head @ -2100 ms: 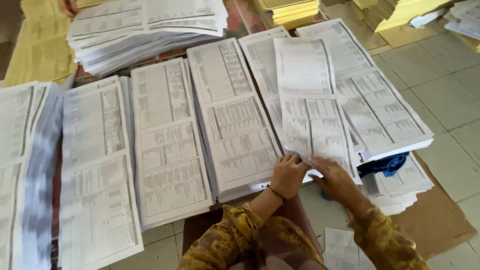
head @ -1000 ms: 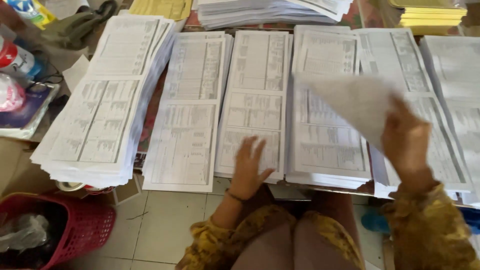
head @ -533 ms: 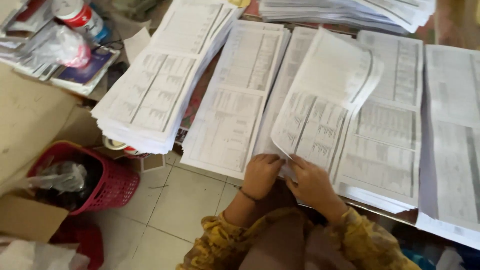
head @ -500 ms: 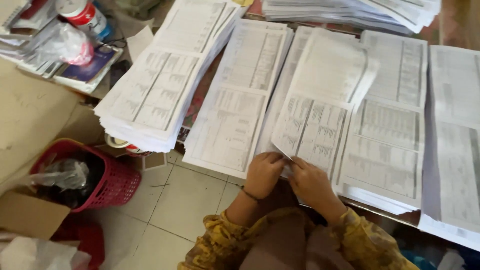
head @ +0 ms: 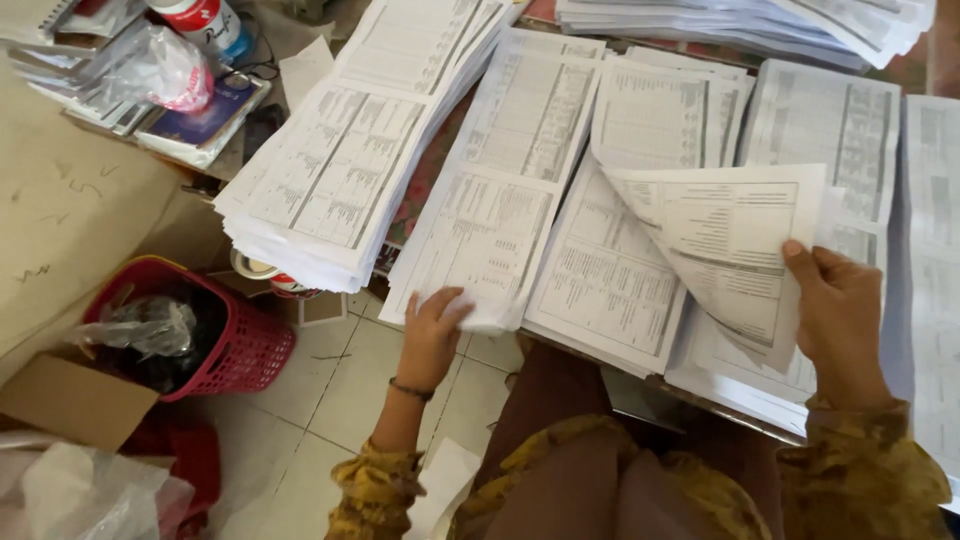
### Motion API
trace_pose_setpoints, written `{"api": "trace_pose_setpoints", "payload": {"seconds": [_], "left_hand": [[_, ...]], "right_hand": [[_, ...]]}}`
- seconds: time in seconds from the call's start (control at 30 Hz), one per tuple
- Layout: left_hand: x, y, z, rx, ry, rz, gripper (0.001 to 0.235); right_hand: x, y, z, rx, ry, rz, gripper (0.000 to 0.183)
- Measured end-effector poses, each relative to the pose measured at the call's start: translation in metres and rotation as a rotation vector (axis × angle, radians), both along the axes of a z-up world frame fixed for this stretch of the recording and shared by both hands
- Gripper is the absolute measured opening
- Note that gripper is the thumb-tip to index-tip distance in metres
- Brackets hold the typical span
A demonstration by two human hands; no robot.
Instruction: The person sits on the floor and sorts through a large stack of printed papers. They pick up sheets, unfold them, and place them into separate piles on the floor.
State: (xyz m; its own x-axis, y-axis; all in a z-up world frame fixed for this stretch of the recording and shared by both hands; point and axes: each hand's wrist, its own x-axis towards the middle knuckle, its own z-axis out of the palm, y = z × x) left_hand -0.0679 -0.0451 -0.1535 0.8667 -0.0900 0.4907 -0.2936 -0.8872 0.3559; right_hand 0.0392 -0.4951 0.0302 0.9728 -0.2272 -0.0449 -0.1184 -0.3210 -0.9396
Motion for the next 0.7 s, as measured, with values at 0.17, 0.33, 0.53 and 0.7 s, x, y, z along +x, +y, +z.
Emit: {"api": "trace_pose_setpoints", "payload": {"seconds": [0.17, 0.33, 0.53, 0.7], "left_hand": [[0.042, -0.002, -0.006, -0.211, -0.086, 0.089, 0.048], [0.072, -0.016, -0.01, -0.158, -0.232, 0.041, 0.039], [0.046, 0.001, -0.004, 0.12, 0.027, -0.111, 0.029], [0.033, 0.014, 0.015, 0.198, 0.215, -0.192, 0.043]], "right_hand": [[0.007, -0.007, -0.025, 0.091, -0.074, 0.002, 0.016], [0.002, -0.026, -0.027, -0.023, -0.035, -0.063, 0.031], [0.003, -0.032, -0.029, 0.02, -0.07, -0.084, 0.014], [0.009, -0.032, -0.046, 0.017, -0.076, 0.037, 0.033]]}}
